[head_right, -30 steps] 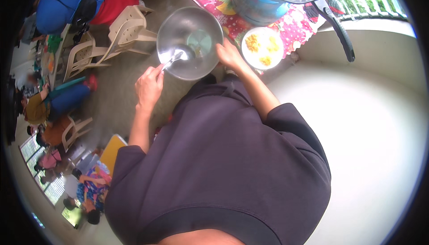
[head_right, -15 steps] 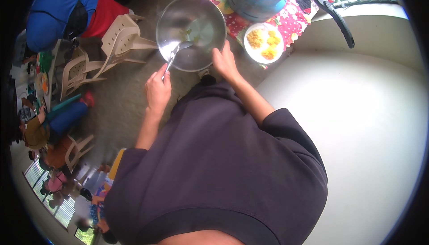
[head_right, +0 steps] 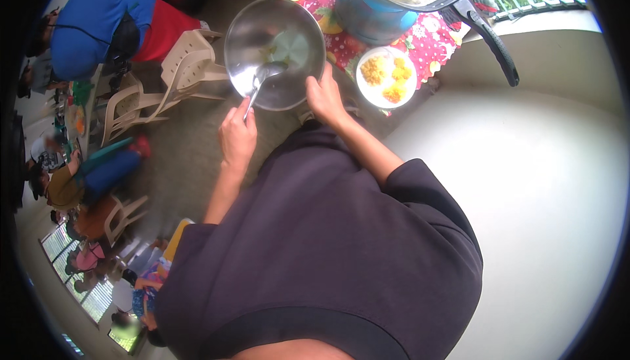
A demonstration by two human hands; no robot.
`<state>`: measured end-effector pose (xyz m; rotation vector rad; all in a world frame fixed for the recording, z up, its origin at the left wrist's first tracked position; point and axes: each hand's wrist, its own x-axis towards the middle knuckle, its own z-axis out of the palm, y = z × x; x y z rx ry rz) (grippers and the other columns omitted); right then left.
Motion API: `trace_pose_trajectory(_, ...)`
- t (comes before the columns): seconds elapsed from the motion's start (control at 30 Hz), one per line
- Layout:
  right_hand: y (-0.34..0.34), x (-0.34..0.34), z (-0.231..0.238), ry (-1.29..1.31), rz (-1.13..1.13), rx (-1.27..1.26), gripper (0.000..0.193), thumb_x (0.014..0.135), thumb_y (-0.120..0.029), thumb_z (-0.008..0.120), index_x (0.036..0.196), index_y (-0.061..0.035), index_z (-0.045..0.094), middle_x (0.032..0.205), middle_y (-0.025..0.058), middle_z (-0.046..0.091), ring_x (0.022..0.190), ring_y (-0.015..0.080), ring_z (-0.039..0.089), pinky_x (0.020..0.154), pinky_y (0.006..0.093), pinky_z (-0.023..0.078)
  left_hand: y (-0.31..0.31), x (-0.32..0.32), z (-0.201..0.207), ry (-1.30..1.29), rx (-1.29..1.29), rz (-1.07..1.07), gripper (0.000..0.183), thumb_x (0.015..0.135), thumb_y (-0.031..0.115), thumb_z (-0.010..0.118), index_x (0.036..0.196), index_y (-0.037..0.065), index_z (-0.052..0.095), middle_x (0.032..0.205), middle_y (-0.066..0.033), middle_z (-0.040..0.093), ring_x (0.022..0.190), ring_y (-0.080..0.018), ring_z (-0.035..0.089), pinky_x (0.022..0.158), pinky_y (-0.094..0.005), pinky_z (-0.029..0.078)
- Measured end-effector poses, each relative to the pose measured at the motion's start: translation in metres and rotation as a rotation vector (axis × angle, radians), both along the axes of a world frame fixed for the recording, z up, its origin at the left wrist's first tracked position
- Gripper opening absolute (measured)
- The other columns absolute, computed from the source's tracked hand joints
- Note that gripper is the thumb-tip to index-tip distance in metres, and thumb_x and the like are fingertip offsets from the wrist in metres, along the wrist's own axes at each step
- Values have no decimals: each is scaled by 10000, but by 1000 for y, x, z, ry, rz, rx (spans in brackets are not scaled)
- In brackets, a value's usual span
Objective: The person scoops a yellow grain-like food from a large pot into a metal bowl using a ladle. They then transfer the food from the bowl into a smaller bowl held by another person. The person repeats the scooping and serving process multiple times.
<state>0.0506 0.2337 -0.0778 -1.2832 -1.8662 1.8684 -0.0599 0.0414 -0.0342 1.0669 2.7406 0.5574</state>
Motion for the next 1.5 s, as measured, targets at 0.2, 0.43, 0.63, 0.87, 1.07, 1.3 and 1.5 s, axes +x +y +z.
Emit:
trace_pose_trajectory(0.2,32,15,-6,63,31,-46,621,935,-195,460,1485,36,290,1177,370,615,1094,487,627,967,496,469,34,26,12,-12,-2,113,304,969,158,627,1244,51,703,873,-150,660,758,-367,676,701,-470,534)
trace_pose_trajectory(0.43,57,33,-15,99,79,-56,650,931,-183,471,1504,49,271,1282,371,564,1192,482,584,1028,474,446,61,58,5,4,-6,150,309,968,154,627,1248,46,703,880,-163,660,773,-372,677,714,-475,536)
trace_pose_trajectory(0.63,67,42,-17,86,108,-66,673,922,-182,478,1504,66,250,1340,372,526,1240,489,556,1066,468,427,76,80,5,11,-31,189,311,966,147,627,1249,42,700,891,-167,662,788,-373,682,722,-470,545)
trace_pose_trajectory(0.87,70,47,-19,99,144,-133,715,921,-195,480,1520,77,203,1370,382,496,1269,483,541,1090,463,410,75,95,2,46,-17,222,311,961,139,635,1248,38,699,894,-165,660,784,-370,682,721,-468,547)
trace_pose_trajectory(1.07,65,50,-23,117,179,-106,723,927,-212,481,1524,75,191,1370,385,499,1282,489,533,1094,462,406,69,105,13,122,-64,250,291,938,141,665,1221,103,725,934,-97,681,787,-325,683,724,-448,545)
trace_pose_trajectory(1.3,71,57,-23,61,245,-151,645,910,-229,481,1484,31,341,1316,361,572,1270,463,557,1074,466,419,34,81,20,337,-61,-16,281,887,148,719,1162,191,756,954,0,677,862,-199,640,798,-364,460)
trace_pose_trajectory(1.5,85,67,-6,-81,402,-180,551,919,-263,434,1382,27,505,1261,305,635,1187,420,616,1022,454,456,9,39,44,326,-106,-216,284,874,136,730,1149,202,754,930,12,667,833,-196,620,765,-369,440)
